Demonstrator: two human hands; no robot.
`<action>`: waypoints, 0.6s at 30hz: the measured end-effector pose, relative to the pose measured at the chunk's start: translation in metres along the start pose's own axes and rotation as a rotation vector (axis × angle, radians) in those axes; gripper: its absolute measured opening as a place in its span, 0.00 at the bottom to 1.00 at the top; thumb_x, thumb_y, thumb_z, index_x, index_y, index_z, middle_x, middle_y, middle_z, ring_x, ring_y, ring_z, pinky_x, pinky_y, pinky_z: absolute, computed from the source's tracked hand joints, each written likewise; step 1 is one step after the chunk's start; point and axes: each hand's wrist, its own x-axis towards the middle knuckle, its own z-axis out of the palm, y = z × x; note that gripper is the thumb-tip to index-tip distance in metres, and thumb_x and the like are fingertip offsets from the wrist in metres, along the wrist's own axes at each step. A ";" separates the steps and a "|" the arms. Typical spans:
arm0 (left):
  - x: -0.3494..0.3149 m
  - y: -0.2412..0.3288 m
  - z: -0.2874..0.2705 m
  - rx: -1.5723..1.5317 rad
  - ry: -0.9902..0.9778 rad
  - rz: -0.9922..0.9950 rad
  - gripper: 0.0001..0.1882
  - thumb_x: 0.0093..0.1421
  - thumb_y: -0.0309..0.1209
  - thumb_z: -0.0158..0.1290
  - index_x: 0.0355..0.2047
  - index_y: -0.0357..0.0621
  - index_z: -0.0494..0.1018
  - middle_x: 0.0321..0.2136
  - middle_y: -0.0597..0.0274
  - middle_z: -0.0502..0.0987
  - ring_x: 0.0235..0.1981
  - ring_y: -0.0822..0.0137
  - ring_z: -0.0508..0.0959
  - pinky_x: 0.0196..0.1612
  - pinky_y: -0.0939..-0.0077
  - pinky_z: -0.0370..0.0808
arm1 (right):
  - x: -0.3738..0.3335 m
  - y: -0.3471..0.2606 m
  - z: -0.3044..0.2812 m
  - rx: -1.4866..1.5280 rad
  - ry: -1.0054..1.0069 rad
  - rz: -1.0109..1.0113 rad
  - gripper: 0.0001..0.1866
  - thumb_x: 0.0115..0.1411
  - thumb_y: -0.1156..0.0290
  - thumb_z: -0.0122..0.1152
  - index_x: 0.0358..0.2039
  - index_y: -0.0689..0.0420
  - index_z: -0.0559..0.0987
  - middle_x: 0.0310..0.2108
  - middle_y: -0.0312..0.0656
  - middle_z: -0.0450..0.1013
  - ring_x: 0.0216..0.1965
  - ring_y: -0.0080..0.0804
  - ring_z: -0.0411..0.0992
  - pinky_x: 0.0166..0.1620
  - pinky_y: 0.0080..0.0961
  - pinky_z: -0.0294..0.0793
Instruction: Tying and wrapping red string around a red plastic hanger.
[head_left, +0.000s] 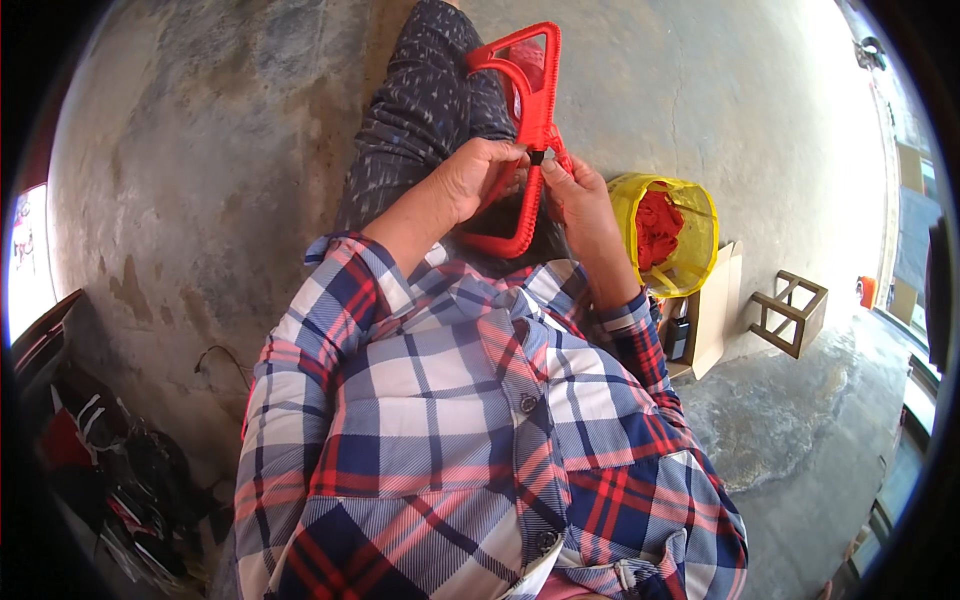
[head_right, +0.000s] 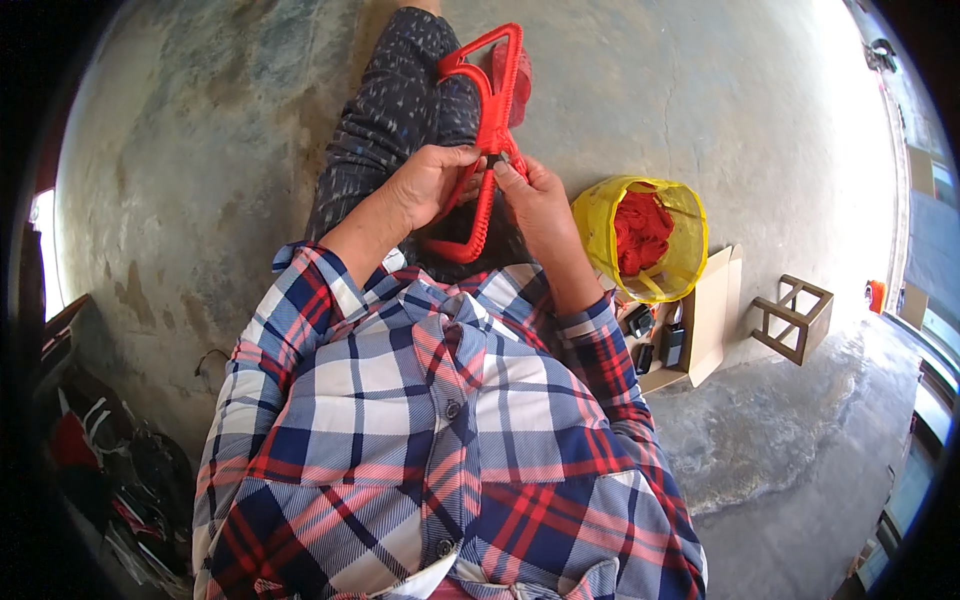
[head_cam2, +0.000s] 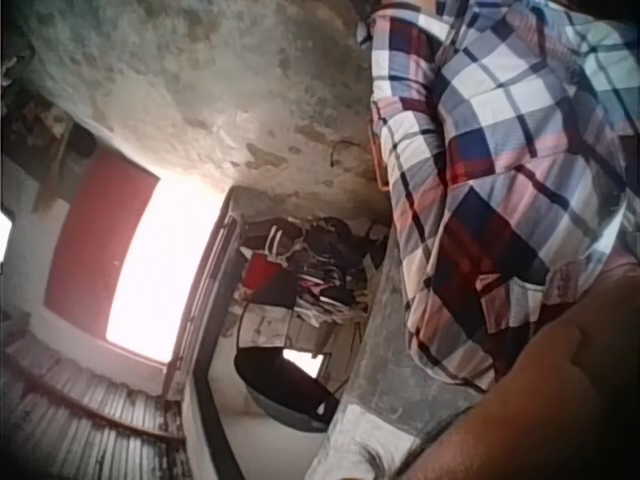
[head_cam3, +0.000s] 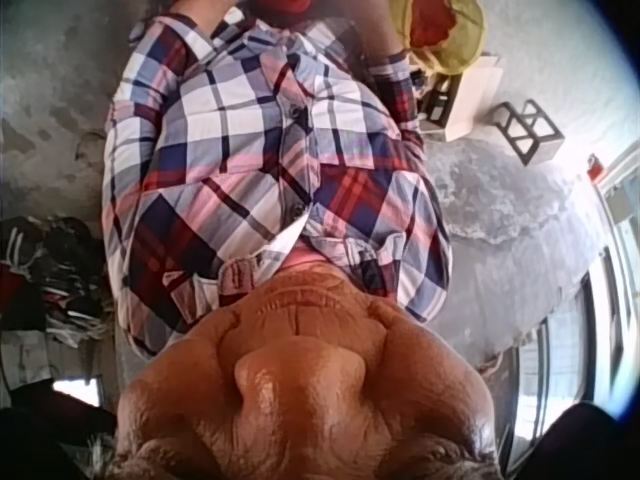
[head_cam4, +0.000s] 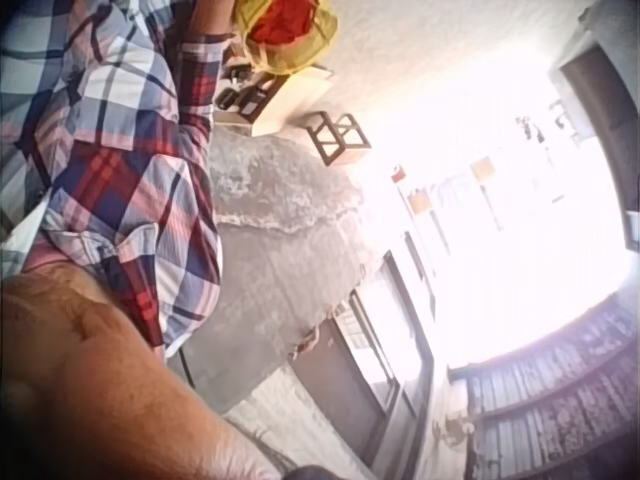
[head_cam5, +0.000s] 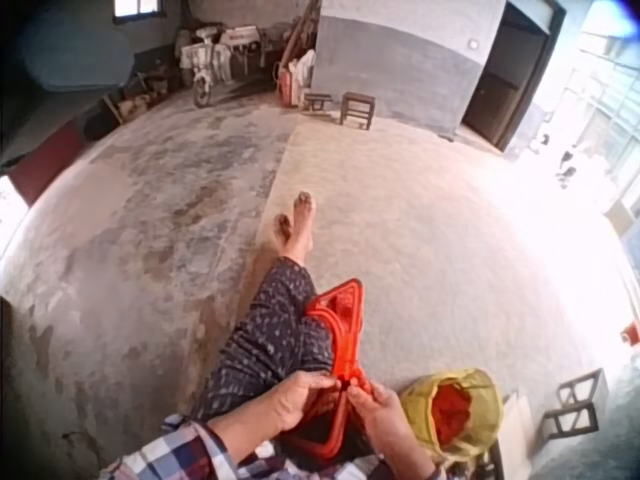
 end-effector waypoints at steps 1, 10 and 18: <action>0.001 0.000 -0.001 -0.037 0.021 -0.010 0.11 0.60 0.34 0.49 0.39 0.44 0.74 0.32 0.66 0.77 0.34 0.73 0.75 0.40 0.79 0.70 | -0.002 -0.001 -0.001 0.002 0.000 0.001 0.10 0.63 0.65 0.56 0.35 0.59 0.75 0.20 0.26 0.65 0.19 0.14 0.61 0.22 0.15 0.59; -0.004 0.008 -0.005 0.010 0.086 0.044 0.07 0.59 0.34 0.50 0.31 0.45 0.72 0.24 0.66 0.75 0.24 0.72 0.74 0.31 0.78 0.69 | -0.056 -0.088 0.006 0.589 -0.339 -0.370 0.09 0.65 0.68 0.45 0.27 0.55 0.66 0.14 0.27 0.57 0.14 0.15 0.53 0.18 0.16 0.47; 0.002 0.004 -0.020 0.006 0.057 0.030 0.08 0.60 0.33 0.50 0.34 0.43 0.73 0.26 0.65 0.76 0.26 0.69 0.73 0.33 0.77 0.69 | -0.128 -0.136 0.053 0.680 -1.259 -0.748 0.11 0.64 0.71 0.47 0.34 0.55 0.80 0.14 0.39 0.63 0.11 0.24 0.57 0.15 0.21 0.52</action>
